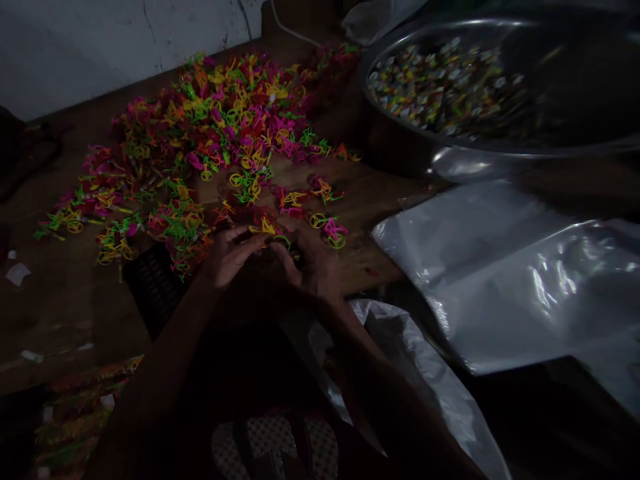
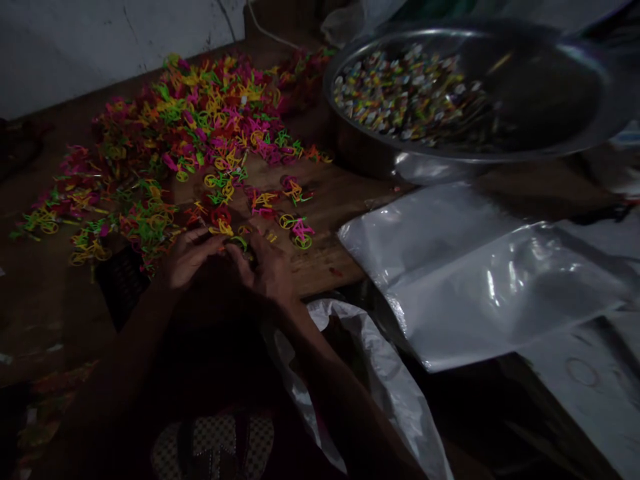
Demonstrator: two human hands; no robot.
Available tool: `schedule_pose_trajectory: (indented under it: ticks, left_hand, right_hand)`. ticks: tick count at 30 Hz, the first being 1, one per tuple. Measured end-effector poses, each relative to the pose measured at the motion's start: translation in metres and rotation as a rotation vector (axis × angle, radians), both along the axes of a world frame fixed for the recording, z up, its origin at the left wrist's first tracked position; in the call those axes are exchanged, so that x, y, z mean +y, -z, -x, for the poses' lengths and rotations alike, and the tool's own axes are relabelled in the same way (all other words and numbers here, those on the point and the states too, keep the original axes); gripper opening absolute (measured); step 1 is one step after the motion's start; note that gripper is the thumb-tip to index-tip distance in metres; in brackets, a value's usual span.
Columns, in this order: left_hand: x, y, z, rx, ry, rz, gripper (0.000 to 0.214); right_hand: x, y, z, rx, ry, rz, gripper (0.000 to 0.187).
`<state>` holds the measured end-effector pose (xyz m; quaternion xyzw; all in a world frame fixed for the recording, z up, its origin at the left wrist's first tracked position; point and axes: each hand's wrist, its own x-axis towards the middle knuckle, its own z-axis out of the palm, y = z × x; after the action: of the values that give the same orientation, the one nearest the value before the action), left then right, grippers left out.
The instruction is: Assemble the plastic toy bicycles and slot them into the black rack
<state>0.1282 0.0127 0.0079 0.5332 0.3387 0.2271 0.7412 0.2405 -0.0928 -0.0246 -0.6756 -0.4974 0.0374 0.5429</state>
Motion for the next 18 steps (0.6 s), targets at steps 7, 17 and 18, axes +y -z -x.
schedule_pose_trajectory:
  ticks: [7,17,18]
  left_hand:
    - [0.005,0.003,0.014,-0.098,0.104,0.11,0.043]
    - [-0.002,0.002,0.018,-0.056,0.16,0.113,0.039]
    - [-0.004,0.0,0.019,-0.062,0.167,0.117,0.036]
  right_hand:
    - [-0.016,-0.006,-0.015,-0.039,-0.122,-0.015,0.047]
    - [-0.014,-0.022,-0.017,0.232,-0.366,0.023,0.035]
    - [-0.015,-0.023,-0.017,0.282,-0.362,0.022,0.031]
